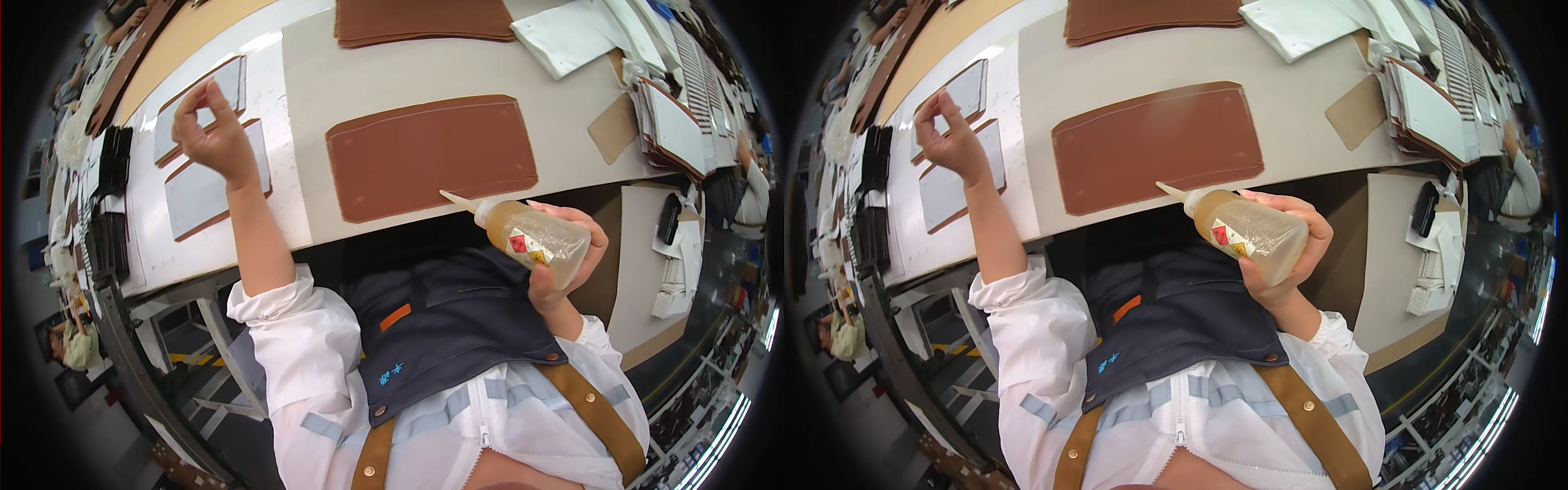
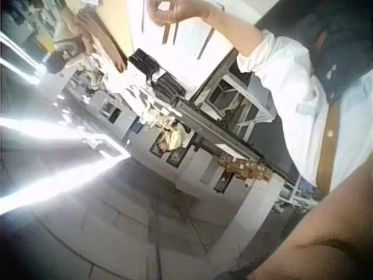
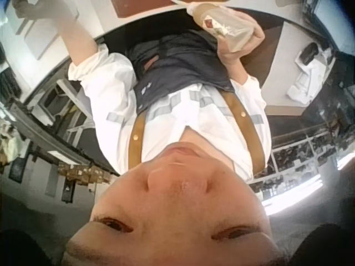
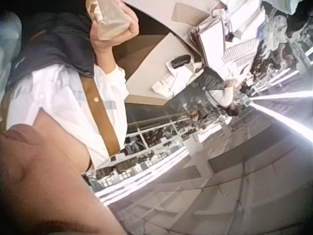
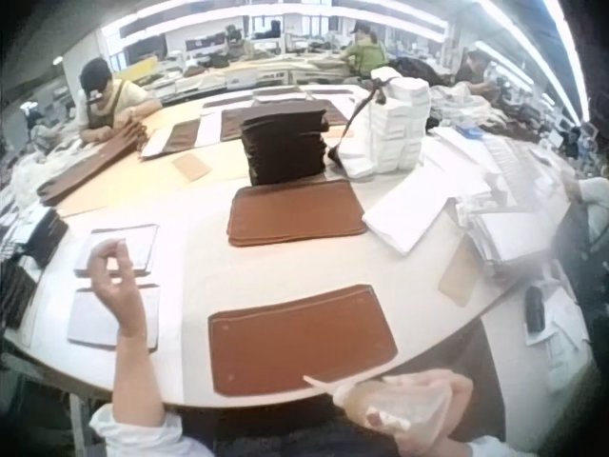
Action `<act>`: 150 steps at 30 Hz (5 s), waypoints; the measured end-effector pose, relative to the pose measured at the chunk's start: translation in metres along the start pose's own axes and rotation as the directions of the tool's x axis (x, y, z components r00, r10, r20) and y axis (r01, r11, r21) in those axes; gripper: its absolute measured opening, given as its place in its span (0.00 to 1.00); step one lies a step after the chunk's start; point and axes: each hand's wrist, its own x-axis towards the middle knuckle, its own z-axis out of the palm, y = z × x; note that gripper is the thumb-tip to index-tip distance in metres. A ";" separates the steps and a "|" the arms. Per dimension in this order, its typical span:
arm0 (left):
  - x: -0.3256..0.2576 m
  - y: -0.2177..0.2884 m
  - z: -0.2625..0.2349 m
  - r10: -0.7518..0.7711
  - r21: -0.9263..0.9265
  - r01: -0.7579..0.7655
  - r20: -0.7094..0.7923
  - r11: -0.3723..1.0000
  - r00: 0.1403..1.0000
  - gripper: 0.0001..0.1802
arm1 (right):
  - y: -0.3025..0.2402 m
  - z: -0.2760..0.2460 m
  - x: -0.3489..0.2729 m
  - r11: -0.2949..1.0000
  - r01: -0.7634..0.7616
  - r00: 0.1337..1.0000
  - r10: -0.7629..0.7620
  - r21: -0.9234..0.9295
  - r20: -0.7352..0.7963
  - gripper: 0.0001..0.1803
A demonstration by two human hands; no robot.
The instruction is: The person applies glue from a squeeze bottle onto brown leather pieces and then places white fabric inserts on top, pressing them down to adhere. The process is repeated for multiple units on a workbench.
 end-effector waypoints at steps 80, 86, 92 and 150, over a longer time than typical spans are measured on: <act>0.010 0.281 0.139 0.421 -0.575 0.352 0.801 0.738 0.426 0.18 | -0.060 -0.121 0.254 0.988 0.139 0.889 -0.157 -0.074 -0.430 0.11; 0.049 0.310 0.074 0.289 -0.568 0.745 0.822 0.350 0.491 0.23 | -0.051 -0.021 0.202 0.750 0.477 0.874 -0.459 -0.458 0.158 0.08; 0.091 0.265 0.036 0.145 -0.396 0.730 0.912 0.557 0.384 0.18 | -0.057 -0.004 0.173 0.847 0.460 0.886 -0.455 -0.267 0.085 0.17; -0.076 0.113 -0.069 -0.402 0.131 0.459 0.722 0.878 0.563 0.17 | 0.063 0.001 0.118 0.835 -0.460 0.858 0.506 -0.301 0.093 0.10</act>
